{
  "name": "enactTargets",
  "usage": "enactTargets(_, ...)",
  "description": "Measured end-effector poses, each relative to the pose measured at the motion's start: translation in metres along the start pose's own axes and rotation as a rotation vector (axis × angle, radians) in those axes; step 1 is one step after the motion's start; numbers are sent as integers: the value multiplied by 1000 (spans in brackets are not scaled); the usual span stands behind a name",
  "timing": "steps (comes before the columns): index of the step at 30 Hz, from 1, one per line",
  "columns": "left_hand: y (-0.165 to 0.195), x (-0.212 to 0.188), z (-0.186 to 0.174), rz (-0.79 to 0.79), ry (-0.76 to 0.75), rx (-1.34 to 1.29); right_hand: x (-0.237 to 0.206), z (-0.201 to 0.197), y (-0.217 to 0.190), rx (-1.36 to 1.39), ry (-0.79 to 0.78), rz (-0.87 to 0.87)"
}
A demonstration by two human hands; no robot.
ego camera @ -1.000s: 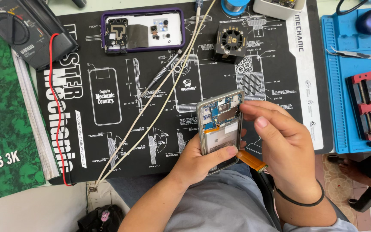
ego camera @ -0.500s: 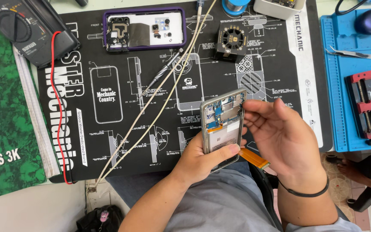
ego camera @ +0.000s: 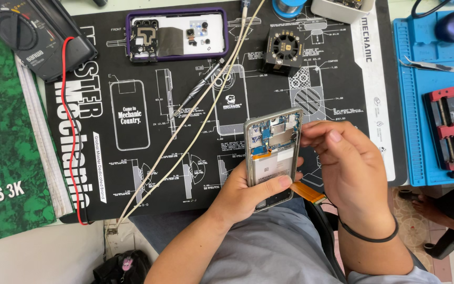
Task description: The person unlocks a smartphone, then disassembles it by removing the back cover and detaching internal components. They handle the motherboard and camera module, placing them on the workbench before repositioning the motherboard back into the phone chassis.
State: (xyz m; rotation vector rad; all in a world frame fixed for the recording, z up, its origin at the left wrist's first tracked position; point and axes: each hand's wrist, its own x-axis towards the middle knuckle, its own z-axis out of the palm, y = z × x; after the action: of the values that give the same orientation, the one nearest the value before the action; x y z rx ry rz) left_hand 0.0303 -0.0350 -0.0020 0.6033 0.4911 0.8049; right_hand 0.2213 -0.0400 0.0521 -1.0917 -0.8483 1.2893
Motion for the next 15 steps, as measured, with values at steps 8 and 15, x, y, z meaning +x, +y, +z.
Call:
enactTargets(8, -1, 2, 1, 24, -11, -28, -3, 13, -7, -563, 19, -233)
enactTargets(15, -3, 2, -1, 1, -9, -27, 2, 11, -3, -288, 55, -137)
